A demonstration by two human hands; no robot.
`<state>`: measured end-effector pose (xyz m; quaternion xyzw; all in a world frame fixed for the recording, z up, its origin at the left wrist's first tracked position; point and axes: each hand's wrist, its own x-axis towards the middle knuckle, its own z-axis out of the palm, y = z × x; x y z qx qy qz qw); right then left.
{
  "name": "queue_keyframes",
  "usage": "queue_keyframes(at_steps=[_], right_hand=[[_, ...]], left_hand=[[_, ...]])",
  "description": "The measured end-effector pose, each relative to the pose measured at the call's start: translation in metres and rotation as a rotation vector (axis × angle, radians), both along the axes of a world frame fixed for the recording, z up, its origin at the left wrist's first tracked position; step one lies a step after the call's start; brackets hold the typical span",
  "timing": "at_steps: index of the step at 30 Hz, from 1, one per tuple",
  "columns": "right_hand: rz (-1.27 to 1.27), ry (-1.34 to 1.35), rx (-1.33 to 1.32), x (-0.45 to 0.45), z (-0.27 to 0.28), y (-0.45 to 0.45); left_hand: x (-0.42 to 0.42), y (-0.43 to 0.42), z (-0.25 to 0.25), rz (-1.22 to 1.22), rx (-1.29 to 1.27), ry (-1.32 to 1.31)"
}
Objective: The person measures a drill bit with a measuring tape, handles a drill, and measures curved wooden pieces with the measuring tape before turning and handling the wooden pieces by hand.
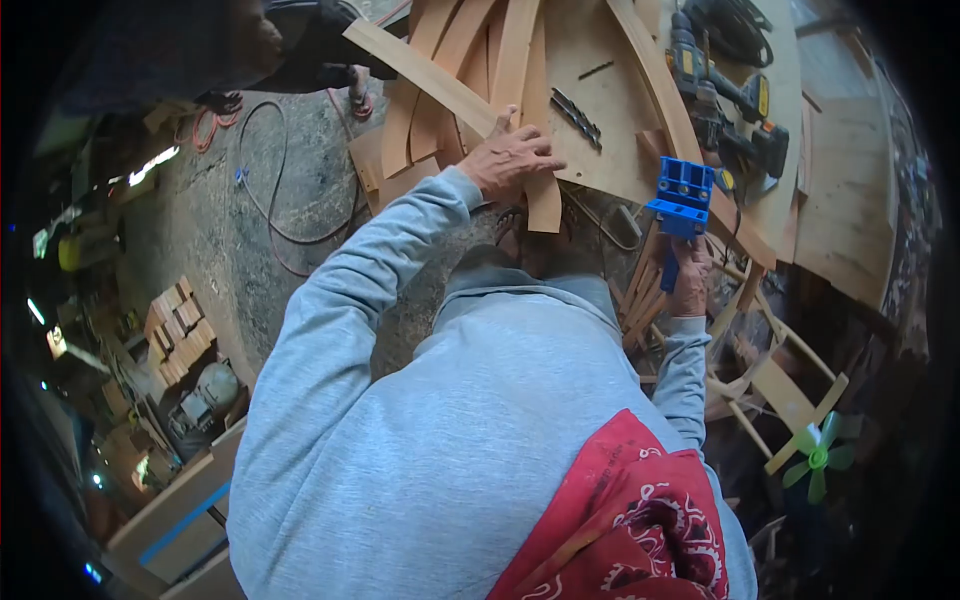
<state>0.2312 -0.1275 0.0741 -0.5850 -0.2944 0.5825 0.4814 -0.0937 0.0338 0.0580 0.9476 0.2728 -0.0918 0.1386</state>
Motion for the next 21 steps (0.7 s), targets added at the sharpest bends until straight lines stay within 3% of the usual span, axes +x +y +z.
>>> queue_keyframes(at_steps=[3, 6, 10, 15, 21], right_hand=[[-0.067, 0.071, 0.005, -0.016, -0.004, -0.026], [-0.158, 0.103, 0.031, -0.025, -0.004, -0.046], [-0.246, 0.183, 0.090, -0.023, -0.006, -0.063], [-0.237, 0.187, 0.082, -0.022, 0.016, -0.063], [-0.184, 0.093, 0.101, -0.021, 0.026, -0.048]], left_hand=[[0.007, 0.018, 0.018, -0.077, -0.190, 0.070], [0.006, 0.037, 0.019, -0.089, -0.230, -0.099], [0.010, 0.053, 0.080, 0.060, -0.459, -0.198], [0.000, 0.038, 0.128, 0.267, -1.060, -0.517], [-0.007, 0.019, 0.126, 0.280, -1.119, -0.610]])
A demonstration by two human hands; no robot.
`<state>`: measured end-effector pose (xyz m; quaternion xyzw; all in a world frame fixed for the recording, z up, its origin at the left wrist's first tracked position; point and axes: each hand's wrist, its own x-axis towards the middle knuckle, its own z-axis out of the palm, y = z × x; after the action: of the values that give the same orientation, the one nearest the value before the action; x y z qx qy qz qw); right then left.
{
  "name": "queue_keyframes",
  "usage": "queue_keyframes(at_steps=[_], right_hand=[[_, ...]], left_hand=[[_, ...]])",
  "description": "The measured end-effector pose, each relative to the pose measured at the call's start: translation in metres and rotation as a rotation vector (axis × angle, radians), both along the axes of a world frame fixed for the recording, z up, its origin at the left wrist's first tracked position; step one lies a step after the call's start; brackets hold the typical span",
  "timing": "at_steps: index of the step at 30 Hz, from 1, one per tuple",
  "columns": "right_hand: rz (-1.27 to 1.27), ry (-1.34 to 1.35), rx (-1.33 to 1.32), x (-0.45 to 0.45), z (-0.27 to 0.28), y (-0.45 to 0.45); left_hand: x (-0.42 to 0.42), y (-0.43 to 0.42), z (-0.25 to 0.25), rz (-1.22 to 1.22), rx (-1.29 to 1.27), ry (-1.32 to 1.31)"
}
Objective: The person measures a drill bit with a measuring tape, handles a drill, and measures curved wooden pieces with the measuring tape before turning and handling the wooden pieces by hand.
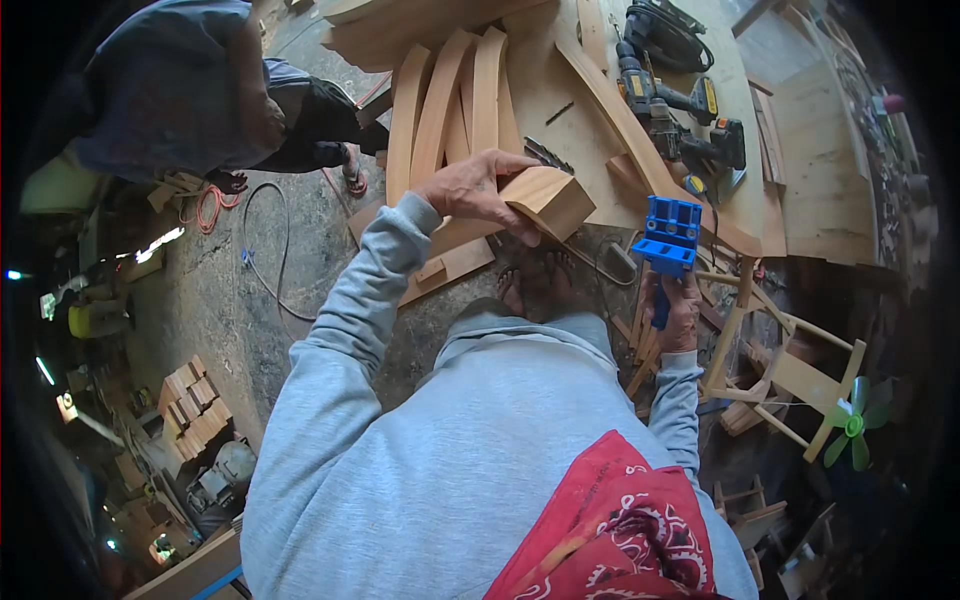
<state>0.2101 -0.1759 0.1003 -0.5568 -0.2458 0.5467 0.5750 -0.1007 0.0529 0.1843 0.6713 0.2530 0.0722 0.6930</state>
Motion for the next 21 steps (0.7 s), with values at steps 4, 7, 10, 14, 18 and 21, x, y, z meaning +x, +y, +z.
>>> queue_keyframes(at_steps=[4, 7, 10, 14, 18, 21], right_hand=[[0.053, -0.067, -0.018, 0.001, -0.001, 0.004], [0.096, -0.124, -0.033, 0.003, -0.005, 0.003], [0.101, -0.116, -0.030, 0.000, -0.003, 0.002], [0.067, -0.059, -0.077, -0.004, 0.000, -0.003], [-0.037, -0.038, -0.092, 0.001, -0.009, -0.019], [-0.150, 0.029, -0.067, 0.006, -0.020, -0.039]], left_hand=[[-0.004, -0.009, -0.019, 0.059, 0.101, -0.042], [-0.004, -0.016, -0.030, 0.151, -0.032, -0.098], [-0.001, -0.016, -0.031, 0.143, -0.143, -0.107], [0.018, 0.002, -0.007, 0.031, -0.034, 0.047], [0.043, 0.024, -0.005, -0.159, 0.189, 0.245], [0.082, 0.027, 0.028, -0.380, 0.523, 0.513]])
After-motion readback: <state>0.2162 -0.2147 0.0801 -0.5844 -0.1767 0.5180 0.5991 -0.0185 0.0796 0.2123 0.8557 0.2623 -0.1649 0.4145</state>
